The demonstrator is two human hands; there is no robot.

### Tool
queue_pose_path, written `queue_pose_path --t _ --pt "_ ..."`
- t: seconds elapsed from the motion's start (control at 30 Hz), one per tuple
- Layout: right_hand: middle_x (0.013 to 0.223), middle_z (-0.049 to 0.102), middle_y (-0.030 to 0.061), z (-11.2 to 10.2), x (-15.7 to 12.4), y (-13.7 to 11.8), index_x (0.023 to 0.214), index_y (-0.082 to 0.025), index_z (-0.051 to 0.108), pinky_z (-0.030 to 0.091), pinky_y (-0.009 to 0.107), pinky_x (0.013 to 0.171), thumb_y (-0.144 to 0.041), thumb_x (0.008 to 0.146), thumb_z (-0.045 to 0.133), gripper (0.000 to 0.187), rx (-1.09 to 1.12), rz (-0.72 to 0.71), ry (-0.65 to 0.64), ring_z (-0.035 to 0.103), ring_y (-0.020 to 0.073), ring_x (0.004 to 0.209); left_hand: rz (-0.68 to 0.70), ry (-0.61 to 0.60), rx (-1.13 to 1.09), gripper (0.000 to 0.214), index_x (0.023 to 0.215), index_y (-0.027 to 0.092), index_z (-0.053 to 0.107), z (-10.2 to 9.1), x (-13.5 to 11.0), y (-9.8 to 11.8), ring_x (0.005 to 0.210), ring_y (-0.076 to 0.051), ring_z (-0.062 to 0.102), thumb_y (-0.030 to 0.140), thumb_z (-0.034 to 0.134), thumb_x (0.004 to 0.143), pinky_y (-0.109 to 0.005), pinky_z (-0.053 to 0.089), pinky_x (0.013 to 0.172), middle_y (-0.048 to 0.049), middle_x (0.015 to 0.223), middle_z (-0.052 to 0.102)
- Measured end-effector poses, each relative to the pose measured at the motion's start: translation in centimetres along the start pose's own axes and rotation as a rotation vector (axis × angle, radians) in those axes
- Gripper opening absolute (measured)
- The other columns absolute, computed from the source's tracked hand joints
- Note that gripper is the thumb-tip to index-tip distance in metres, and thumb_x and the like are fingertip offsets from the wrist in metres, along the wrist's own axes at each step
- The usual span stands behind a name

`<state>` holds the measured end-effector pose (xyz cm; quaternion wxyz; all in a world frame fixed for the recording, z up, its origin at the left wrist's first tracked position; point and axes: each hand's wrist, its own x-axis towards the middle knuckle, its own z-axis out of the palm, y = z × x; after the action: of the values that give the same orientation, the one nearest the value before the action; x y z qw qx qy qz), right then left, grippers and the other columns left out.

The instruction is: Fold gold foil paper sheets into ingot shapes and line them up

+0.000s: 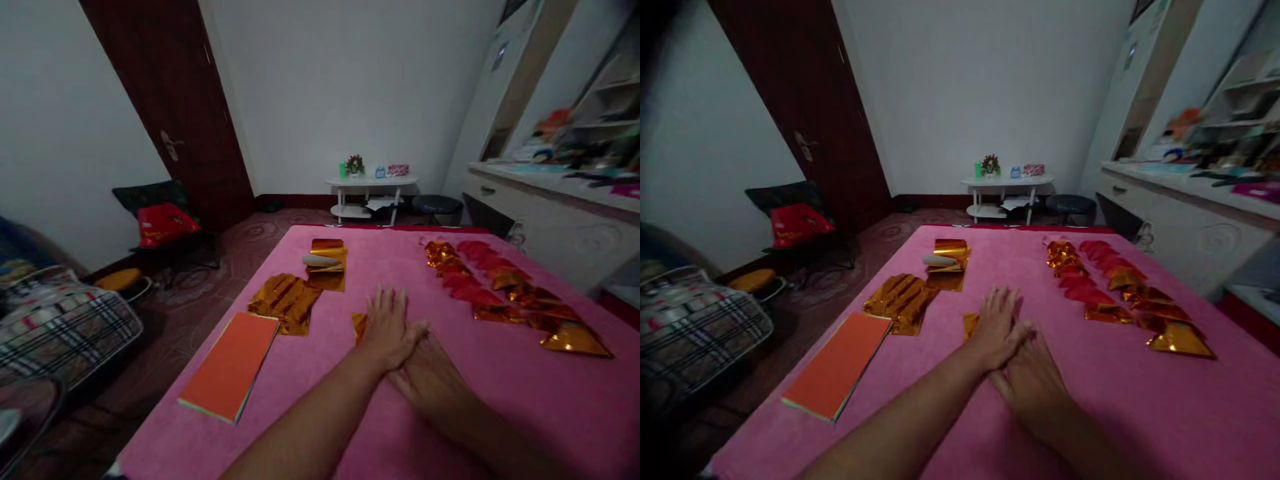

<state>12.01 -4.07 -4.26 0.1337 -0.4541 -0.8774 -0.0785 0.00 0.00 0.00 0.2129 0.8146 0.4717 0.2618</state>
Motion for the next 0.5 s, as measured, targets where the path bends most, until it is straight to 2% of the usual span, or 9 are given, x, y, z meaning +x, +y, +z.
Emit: queue_pose_path --t 0.17,0.33,0.5 --pt "0.140 0.047 0.0167 0.2 -0.7 -0.3 0.138 -0.013 0.045 0.023 0.056 0.109 -0.044 0.091 0.040 0.057 -0.003 0.093 0.001 0.041 0.0314 0.130 0.019 -0.049 0.116 0.074 0.148 0.019 0.019 -0.6 0.0 -1.3 0.144 -0.030 0.006 0.062 0.025 0.089 -0.053 0.010 0.115 -0.0121 0.155 0.020" --pt "0.148 0.033 0.0160 -1.0 -0.2 -0.8 0.141 -0.009 0.038 0.022 0.058 0.109 -0.047 0.089 0.038 0.065 0.014 0.192 -0.116 0.030 0.0308 0.137 -0.012 -0.076 0.335 0.065 0.146 0.021 0.025 -2.4 -1.4 -4.2 0.143 -0.029 0.011 0.057 0.022 0.093 -0.055 0.010 0.114 -0.0105 0.155 0.019" --pt "0.151 0.023 0.0156 -2.5 0.5 -1.4 0.145 -0.006 0.029 0.017 0.058 0.111 -0.048 0.088 0.039 0.071 0.065 0.264 -0.234 0.021 0.0297 0.140 0.010 -0.088 0.441 0.063 0.146 0.022 0.027 -4.0 -4.0 -6.0 0.143 -0.028 0.014 0.055 0.029 0.092 -0.058 0.009 0.113 -0.0097 0.155 0.021"
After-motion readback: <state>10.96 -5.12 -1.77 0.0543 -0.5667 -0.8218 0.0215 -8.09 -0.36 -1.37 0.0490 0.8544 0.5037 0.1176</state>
